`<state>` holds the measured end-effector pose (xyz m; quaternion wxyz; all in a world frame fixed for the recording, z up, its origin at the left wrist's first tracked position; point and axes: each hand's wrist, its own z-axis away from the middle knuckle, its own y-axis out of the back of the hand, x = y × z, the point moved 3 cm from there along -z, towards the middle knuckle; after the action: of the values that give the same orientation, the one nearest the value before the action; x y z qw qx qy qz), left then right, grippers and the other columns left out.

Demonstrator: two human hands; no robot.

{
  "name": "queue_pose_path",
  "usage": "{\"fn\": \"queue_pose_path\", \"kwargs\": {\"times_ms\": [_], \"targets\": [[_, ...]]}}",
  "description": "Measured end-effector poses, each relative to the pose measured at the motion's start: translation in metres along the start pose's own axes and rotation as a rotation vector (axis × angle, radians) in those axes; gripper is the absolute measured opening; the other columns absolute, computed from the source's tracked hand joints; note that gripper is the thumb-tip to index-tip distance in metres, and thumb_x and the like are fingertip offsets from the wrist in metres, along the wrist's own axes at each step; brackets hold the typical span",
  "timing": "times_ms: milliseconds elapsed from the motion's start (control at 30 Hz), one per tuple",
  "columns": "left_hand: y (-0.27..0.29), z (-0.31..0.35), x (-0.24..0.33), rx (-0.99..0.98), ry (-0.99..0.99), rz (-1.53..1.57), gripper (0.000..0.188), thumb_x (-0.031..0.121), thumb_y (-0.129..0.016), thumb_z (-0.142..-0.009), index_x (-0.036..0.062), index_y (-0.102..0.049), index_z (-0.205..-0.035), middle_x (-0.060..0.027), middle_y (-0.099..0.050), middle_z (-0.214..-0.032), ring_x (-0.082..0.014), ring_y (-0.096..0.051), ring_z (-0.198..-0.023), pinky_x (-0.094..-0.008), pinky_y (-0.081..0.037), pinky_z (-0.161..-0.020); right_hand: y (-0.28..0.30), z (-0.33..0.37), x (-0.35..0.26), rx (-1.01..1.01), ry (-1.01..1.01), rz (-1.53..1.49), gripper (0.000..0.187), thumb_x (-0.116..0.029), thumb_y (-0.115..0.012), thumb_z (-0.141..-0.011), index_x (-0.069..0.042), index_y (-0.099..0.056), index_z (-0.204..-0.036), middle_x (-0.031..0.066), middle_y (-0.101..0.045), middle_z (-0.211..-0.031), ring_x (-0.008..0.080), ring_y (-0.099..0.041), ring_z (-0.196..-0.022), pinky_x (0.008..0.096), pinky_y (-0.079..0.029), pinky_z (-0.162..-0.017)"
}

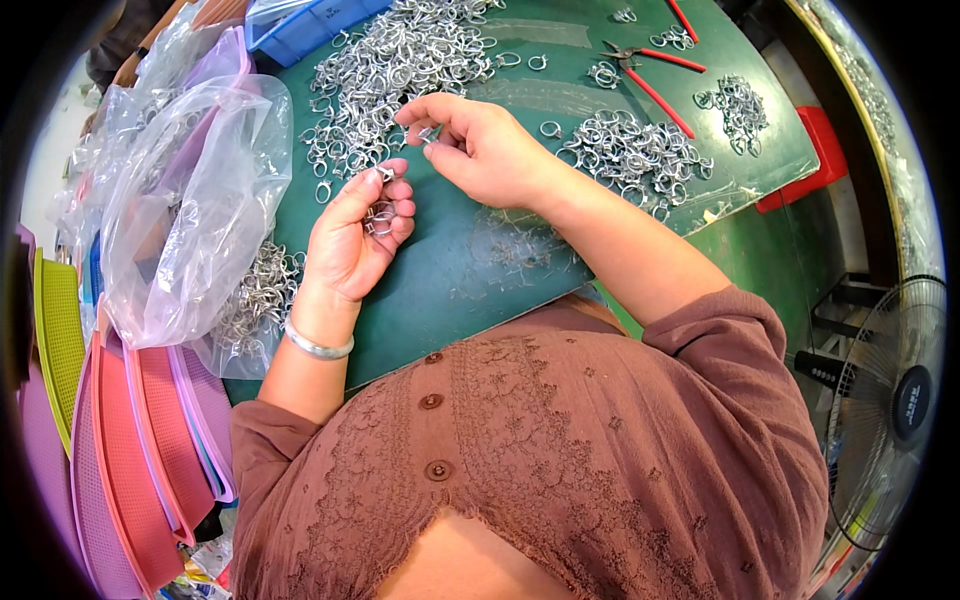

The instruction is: The person assembles metal rings by interlocking them together by hand while seated at a workstation.

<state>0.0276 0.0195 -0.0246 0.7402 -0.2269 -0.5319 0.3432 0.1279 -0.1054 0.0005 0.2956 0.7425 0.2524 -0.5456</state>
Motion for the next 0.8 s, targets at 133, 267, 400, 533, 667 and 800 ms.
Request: {"fn": "queue_pose_path", "kwargs": {"times_ms": [133,267,400,533,667,800], "targets": [[0.0,-0.001,0.0,-0.021,-0.024,-0.013,0.021,0.016,-0.048,-0.087,0.0023,-0.054,-0.101,-0.005,-0.058,-0.077,-0.0131,-0.056,-0.065,-0.0235,-0.046,-0.058,0.002,0.001,0.002,-0.088,0.045,0.148,0.025,0.002,-0.048,-0.08,-0.004,-0.055,-0.103,-0.0011,-0.054,-0.091,0.0044,-0.046,-0.071,0.0193,-0.04,-0.064],[0.0,-0.002,-0.001,-0.023,-0.065,0.003,0.02,0.016,-0.05,-0.087,0.0035,-0.055,-0.102,-0.0036,-0.058,-0.075,-0.0116,-0.054,-0.063,-0.0223,-0.044,-0.055,0.002,0.002,-0.002,-0.133,0.102,0.176,0.014,0.0,-0.053,-0.078,-0.004,-0.056,-0.092,-0.0003,-0.054,-0.087,0.0057,-0.047,-0.073,0.0207,-0.039,-0.062],[-0.001,-0.002,-0.004,-0.019,-0.081,0.032,0.02,0.016,-0.05,-0.087,0.0043,-0.055,-0.103,-0.0025,-0.056,-0.073,-0.0106,-0.052,-0.061,-0.0217,-0.042,-0.053,-0.003,0.002,-0.01,-0.135,0.17,0.205,0.008,-0.002,-0.058,-0.076,-0.003,-0.057,-0.084,0.002,-0.054,-0.084,0.0084,-0.048,-0.073,0.0221,-0.04,-0.061],[-0.003,-0.002,-0.007,-0.005,-0.097,-0.002,0.022,0.016,-0.051,-0.087,0.0045,-0.055,-0.105,-0.0018,-0.056,-0.072,-0.0098,-0.052,-0.06,-0.0213,-0.042,-0.052,-0.002,0.001,-0.011,-0.105,0.265,0.289,0.005,-0.003,-0.058,-0.076,-0.002,-0.057,-0.081,0.0045,-0.055,-0.082,0.0134,-0.051,-0.072,0.0241,-0.041,-0.062],[-0.009,0.003,-0.008,0.066,-0.178,-0.144,0.022,0.013,-0.055,-0.084,0.0041,-0.056,-0.104,-0.0017,-0.056,-0.073,-0.0086,-0.051,-0.06,-0.0207,-0.041,-0.052,-0.001,0.002,-0.016,-0.056,0.298,0.328,0.004,-0.002,-0.057,-0.077,-0.002,-0.056,-0.08,0.0063,-0.055,-0.082,0.0165,-0.053,-0.073,0.0259,-0.042,-0.063],[-0.009,0.004,-0.008,0.12,-0.246,-0.221,0.022,0.01,-0.059,-0.081,0.0028,-0.058,-0.102,-0.0019,-0.056,-0.074,-0.0074,-0.049,-0.059,-0.0189,-0.039,-0.051,0.0,0.002,-0.017,-0.044,0.36,0.342,0.003,-0.002,-0.057,-0.077,-0.002,-0.055,-0.08,0.0074,-0.055,-0.082,0.0176,-0.054,-0.074,0.0263,-0.043,-0.064]]}}
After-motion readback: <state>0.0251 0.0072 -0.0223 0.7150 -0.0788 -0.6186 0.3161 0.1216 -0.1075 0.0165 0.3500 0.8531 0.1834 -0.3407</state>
